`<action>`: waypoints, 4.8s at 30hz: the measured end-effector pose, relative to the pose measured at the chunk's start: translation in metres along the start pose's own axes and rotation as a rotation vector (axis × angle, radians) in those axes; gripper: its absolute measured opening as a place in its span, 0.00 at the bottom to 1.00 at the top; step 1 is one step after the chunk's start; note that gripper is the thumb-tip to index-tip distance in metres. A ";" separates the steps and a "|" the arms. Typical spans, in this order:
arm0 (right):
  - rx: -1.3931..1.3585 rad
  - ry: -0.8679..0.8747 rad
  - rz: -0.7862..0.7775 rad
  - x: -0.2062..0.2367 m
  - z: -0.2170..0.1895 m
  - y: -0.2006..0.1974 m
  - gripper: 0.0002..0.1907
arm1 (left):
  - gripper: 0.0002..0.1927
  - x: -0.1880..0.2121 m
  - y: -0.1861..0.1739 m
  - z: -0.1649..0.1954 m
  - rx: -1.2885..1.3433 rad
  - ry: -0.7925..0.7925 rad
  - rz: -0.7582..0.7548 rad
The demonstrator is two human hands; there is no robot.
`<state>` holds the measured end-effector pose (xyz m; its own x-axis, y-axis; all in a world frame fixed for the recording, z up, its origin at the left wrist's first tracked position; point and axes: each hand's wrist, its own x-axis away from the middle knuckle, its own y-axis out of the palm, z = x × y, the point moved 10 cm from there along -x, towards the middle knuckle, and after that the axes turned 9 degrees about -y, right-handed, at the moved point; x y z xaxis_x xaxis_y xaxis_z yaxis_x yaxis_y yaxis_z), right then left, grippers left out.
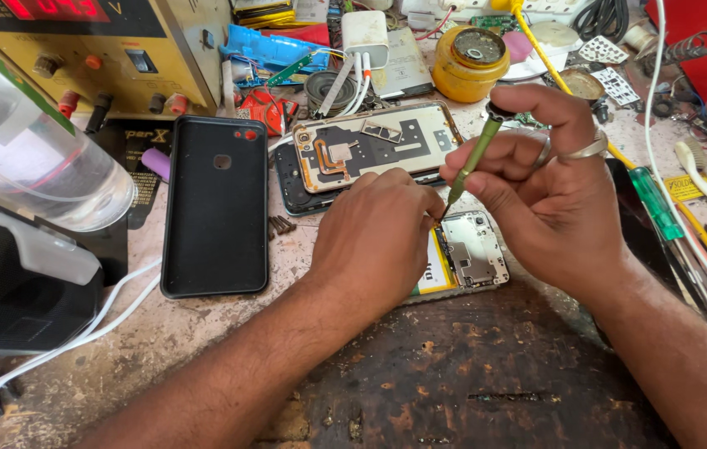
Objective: The person inspects a smartphone by pressing its edges and screen, then disassembles it by removing the back cover and battery. They use a screwdriver to unscrew components from the phone's frame.
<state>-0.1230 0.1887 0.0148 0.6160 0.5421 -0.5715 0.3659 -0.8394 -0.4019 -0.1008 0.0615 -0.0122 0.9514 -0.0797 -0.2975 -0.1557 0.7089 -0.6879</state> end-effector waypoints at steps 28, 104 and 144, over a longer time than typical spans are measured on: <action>0.294 -0.138 0.129 -0.005 -0.027 -0.037 0.32 | 0.04 -0.034 -0.036 -0.023 -0.202 0.060 0.343; 0.101 0.063 0.122 0.019 -0.018 0.001 0.28 | 0.30 0.007 0.003 0.018 -0.175 0.115 -0.353; 0.205 -0.095 0.112 0.013 -0.033 -0.009 0.30 | 0.32 -0.002 0.008 0.015 0.010 0.115 -0.331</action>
<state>-0.0954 0.2019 0.0349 0.5729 0.4551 -0.6817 0.1439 -0.8746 -0.4630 -0.1003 0.0775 -0.0074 0.9135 -0.3848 -0.1322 0.1597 0.6380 -0.7533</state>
